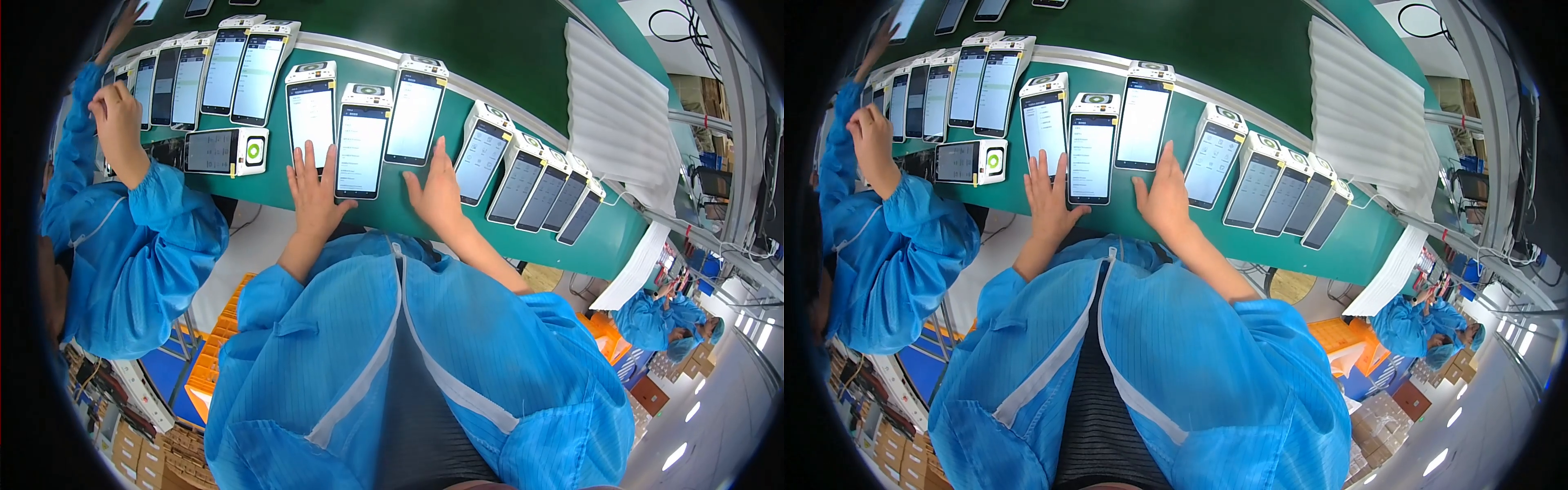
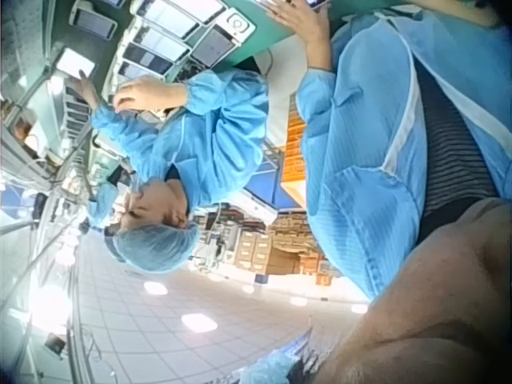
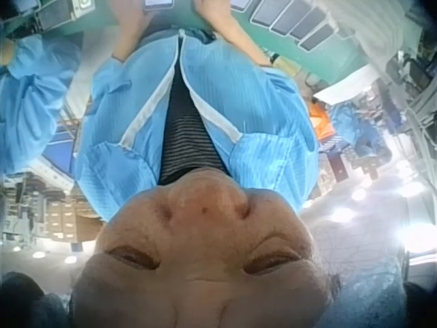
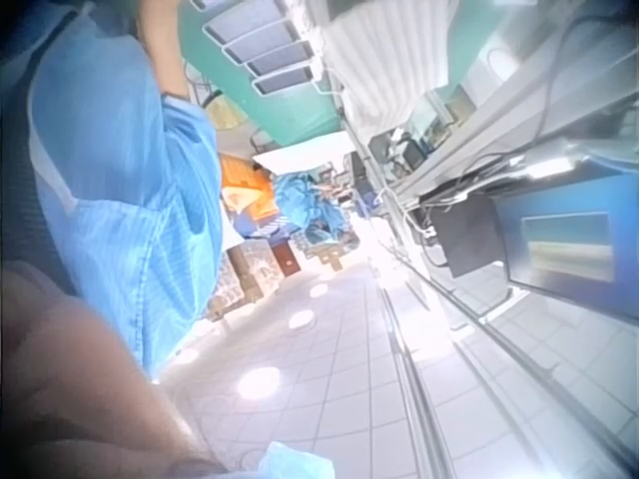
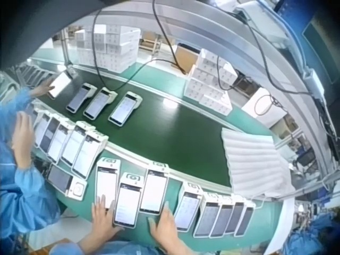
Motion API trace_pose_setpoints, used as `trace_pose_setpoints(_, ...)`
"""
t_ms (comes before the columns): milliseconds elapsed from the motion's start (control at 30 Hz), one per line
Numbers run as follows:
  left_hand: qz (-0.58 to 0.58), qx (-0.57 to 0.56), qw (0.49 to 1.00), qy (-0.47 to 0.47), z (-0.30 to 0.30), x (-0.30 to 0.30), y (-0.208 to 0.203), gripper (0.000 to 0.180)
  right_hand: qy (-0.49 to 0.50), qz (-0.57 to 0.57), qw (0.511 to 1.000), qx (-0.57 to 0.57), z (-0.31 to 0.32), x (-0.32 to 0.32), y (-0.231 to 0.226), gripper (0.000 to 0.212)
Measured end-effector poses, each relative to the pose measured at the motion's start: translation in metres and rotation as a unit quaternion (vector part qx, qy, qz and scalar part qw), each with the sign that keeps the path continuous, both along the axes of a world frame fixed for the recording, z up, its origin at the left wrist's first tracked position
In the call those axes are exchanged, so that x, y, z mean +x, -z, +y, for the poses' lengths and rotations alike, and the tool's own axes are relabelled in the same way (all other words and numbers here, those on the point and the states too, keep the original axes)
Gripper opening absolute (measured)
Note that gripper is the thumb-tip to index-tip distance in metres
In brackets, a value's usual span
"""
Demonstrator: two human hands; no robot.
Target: The person inspects and tests multiple handheld electronic devices by hand on an electronics factory assembly line.
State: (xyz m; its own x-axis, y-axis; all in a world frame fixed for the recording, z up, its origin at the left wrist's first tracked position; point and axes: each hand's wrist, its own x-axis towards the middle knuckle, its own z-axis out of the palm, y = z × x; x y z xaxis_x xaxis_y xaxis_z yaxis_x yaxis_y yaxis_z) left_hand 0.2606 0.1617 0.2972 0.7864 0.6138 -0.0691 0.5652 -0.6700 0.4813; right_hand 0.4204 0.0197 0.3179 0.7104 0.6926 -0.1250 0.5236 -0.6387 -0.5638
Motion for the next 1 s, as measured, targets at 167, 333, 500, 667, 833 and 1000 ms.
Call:
trace_pose_setpoints(167,0.013,0.001,1.0,0.006,0.003,0.004,-0.002,0.106,0.125,0.156,0.977,0.074,0.012,0.023,0.038,0.062)
trace_pose_setpoints(333,0.023,0.0,1.0,0.008,0.004,0.004,-0.003,0.106,0.236,0.448,0.827,0.243,0.038,0.055,0.023,0.043)
trace_pose_setpoints(500,0.05,0.0,0.999,0.0,0.0,0.006,-0.01,0.104,0.261,0.542,0.758,0.254,0.057,0.081,0.02,0.044)
trace_pose_setpoints(667,0.034,0.005,0.998,-0.043,-0.017,-0.002,-0.004,0.101,0.234,0.538,0.76,0.279,0.063,0.078,0.023,0.044)
trace_pose_setpoints(833,-0.006,0.022,0.994,-0.111,-0.056,-0.019,-0.01,0.094,0.255,0.506,0.766,0.303,0.062,0.086,0.034,0.043)
trace_pose_setpoints(1000,-0.033,0.004,0.978,-0.207,-0.106,-0.05,-0.008,0.087,0.272,0.408,0.825,0.282,0.067,0.091,0.022,0.042)
